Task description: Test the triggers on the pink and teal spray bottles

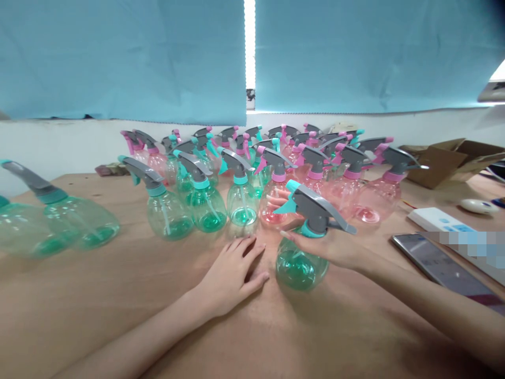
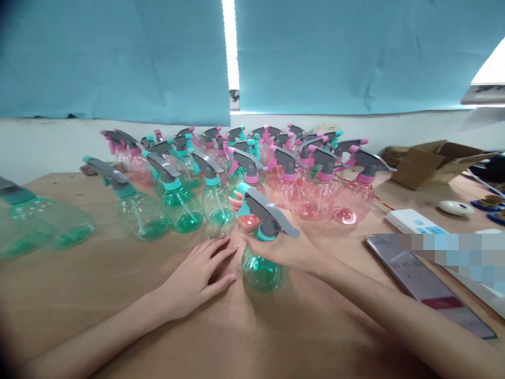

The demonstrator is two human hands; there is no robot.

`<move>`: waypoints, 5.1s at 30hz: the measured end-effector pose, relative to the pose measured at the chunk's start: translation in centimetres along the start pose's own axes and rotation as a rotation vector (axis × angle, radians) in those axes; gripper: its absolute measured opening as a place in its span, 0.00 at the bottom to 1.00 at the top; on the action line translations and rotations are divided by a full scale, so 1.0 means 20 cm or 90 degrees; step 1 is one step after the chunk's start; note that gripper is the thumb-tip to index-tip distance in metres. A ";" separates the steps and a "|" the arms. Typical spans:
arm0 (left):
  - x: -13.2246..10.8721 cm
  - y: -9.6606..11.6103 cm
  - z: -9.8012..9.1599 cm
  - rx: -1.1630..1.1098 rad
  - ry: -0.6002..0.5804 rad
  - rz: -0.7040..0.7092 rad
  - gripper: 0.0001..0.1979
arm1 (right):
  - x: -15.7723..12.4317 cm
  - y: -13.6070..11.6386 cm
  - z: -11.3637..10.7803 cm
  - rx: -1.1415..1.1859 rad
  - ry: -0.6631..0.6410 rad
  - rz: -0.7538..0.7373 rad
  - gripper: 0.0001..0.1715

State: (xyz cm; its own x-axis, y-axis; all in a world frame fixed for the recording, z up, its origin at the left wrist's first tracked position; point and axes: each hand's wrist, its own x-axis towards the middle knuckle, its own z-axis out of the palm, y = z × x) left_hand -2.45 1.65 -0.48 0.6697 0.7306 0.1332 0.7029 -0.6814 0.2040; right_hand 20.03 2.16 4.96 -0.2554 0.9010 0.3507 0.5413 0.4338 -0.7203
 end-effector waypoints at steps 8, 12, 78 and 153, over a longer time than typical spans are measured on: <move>0.00 0.00 0.00 -0.005 0.000 0.005 0.26 | -0.01 -0.02 -0.02 -0.052 0.001 0.066 0.10; 0.00 0.01 0.00 -0.006 -0.005 0.003 0.26 | -0.01 -0.06 -0.03 -0.063 0.008 0.070 0.12; 0.01 -0.01 0.00 -0.006 0.017 0.013 0.25 | 0.00 -0.07 -0.03 0.149 -0.009 0.009 0.25; -0.25 0.08 -0.11 -0.345 0.235 -0.079 0.35 | 0.09 -0.28 0.38 0.104 0.027 -0.115 0.12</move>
State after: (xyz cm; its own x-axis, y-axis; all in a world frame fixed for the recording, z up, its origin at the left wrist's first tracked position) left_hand -5.22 -3.07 1.37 0.3976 0.8350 0.3805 0.4846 -0.5432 0.6856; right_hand 10.42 1.45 5.12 -0.3011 0.8088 0.5051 0.3525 0.5866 -0.7292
